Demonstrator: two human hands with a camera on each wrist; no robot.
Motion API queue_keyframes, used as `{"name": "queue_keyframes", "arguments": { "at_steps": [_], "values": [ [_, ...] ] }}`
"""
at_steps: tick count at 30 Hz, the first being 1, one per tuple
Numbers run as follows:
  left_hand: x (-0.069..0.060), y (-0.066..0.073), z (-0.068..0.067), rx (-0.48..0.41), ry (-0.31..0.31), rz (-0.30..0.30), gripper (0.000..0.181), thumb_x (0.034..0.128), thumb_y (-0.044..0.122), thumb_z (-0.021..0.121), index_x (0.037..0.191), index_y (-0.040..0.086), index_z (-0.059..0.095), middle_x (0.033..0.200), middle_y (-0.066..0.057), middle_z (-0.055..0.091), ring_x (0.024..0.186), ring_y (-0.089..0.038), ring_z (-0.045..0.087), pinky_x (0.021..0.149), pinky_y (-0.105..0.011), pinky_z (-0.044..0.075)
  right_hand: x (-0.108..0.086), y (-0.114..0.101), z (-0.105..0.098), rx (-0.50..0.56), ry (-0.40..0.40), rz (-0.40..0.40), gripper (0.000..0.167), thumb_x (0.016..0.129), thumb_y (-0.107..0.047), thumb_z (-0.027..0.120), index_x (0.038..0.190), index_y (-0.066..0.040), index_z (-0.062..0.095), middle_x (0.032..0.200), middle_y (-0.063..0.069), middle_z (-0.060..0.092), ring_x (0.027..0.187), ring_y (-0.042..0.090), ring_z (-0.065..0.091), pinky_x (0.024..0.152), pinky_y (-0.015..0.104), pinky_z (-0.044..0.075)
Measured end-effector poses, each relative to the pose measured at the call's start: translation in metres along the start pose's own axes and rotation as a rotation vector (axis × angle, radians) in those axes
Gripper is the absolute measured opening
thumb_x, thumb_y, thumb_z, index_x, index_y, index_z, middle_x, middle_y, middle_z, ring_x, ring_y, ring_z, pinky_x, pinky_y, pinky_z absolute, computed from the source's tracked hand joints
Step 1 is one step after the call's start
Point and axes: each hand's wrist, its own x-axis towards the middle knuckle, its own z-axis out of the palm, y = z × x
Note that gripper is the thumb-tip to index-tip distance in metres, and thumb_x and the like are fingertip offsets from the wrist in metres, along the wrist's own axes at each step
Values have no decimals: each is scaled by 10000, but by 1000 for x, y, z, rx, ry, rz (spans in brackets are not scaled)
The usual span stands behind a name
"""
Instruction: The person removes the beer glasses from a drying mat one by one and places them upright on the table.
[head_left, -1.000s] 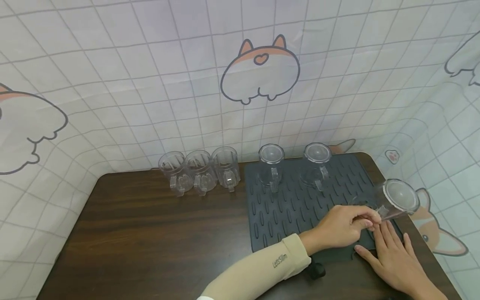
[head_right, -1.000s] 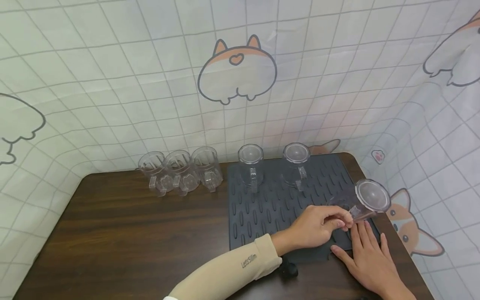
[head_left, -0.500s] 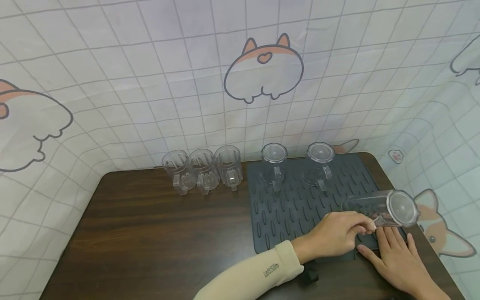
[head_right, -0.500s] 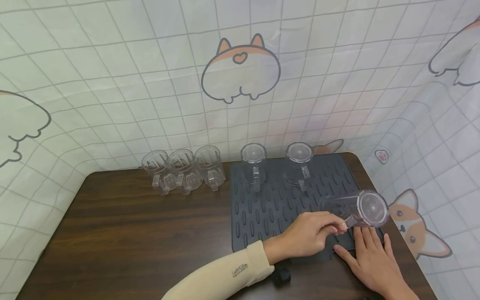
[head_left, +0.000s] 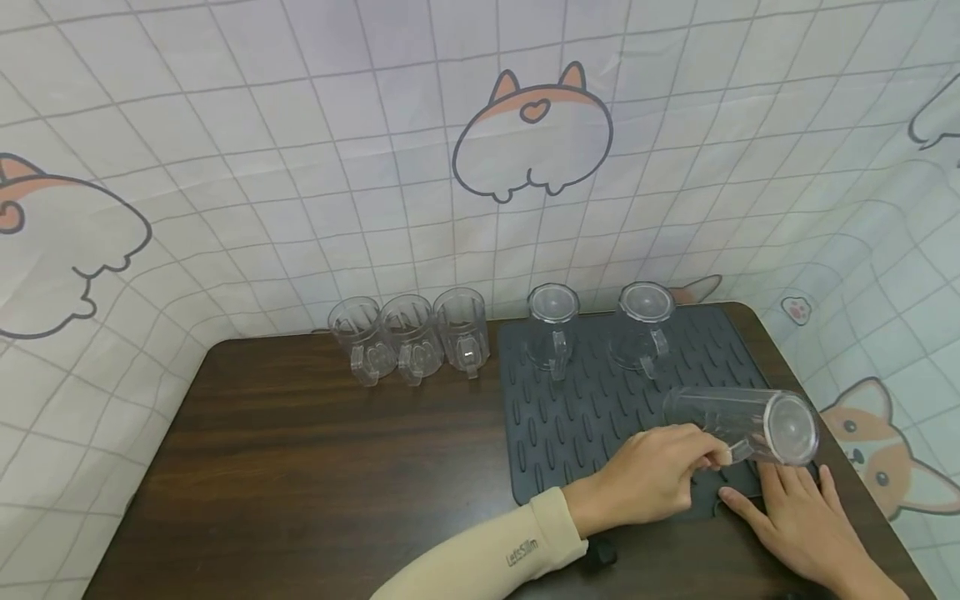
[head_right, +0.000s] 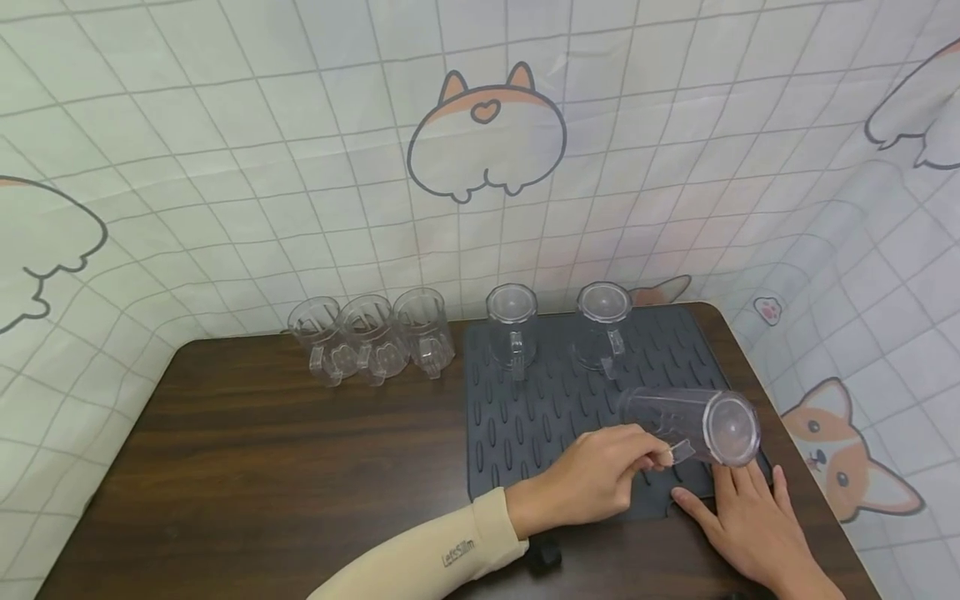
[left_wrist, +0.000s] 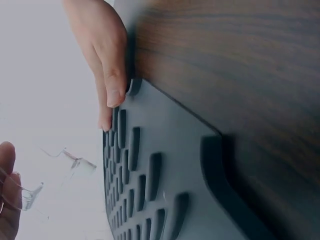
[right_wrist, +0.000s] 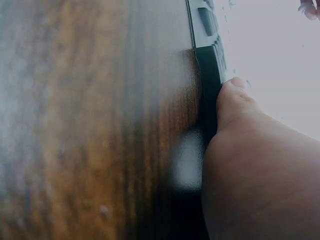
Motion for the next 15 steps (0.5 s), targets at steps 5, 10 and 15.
{"name": "queue_keyframes", "arguments": {
  "at_steps": [5,10,15],
  "values": [
    [-8,-1,-5,69,11,21,346,966,-36,561,1198,194,676,1081,113,694,935,56,601,851,-16,440,1,-1,1,9,-4,-1,926,1051,-609,447,1568,133,243,1507,487,328,1371,657,302,1156,819,-122],
    [-16,-1,-11,144,41,52,360,935,-30,591,1202,197,676,1084,120,692,964,36,625,939,-64,479,1,1,4,16,-9,-10,936,1059,-598,434,1605,103,141,1554,479,252,1441,665,203,1144,815,-155],
    [-26,-4,-15,146,89,82,347,942,-40,588,1192,183,677,1096,94,711,971,-11,662,886,-98,504,-2,3,5,29,21,-40,932,1066,-561,455,1596,127,117,1646,413,63,1534,615,-45,1139,786,-219]
  ]
}}
